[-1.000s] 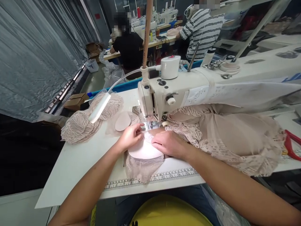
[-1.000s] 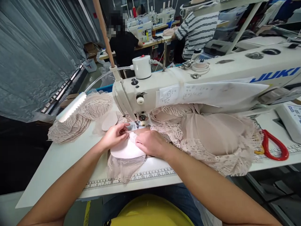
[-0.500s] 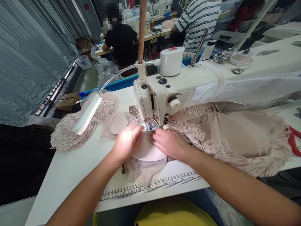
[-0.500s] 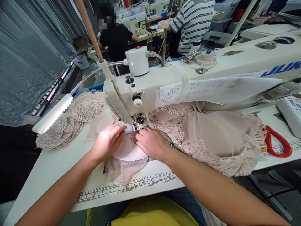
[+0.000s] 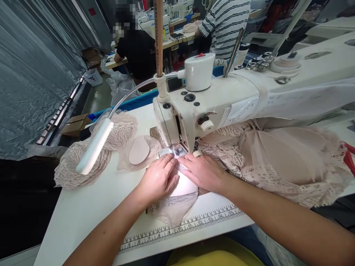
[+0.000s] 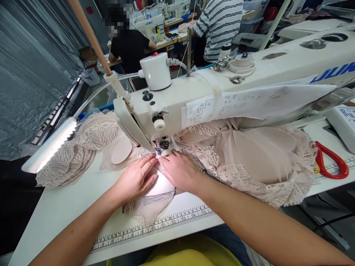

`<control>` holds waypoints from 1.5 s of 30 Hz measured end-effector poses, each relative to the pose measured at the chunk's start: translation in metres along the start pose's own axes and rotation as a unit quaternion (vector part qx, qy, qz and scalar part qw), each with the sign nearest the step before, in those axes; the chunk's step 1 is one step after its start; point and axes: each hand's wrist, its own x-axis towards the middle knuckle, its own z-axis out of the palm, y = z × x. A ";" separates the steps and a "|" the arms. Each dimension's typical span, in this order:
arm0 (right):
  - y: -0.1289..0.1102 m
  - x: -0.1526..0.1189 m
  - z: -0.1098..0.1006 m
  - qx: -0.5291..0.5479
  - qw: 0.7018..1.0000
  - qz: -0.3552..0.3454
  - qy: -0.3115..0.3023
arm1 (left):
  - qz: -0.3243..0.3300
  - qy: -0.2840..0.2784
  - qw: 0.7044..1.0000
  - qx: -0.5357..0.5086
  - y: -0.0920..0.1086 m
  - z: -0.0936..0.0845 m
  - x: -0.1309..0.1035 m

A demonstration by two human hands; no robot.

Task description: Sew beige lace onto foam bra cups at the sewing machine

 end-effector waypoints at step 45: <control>0.007 -0.001 -0.003 0.063 0.997 -0.028 0.019 | 0.087 0.015 0.995 -0.039 -0.026 -0.001 0.003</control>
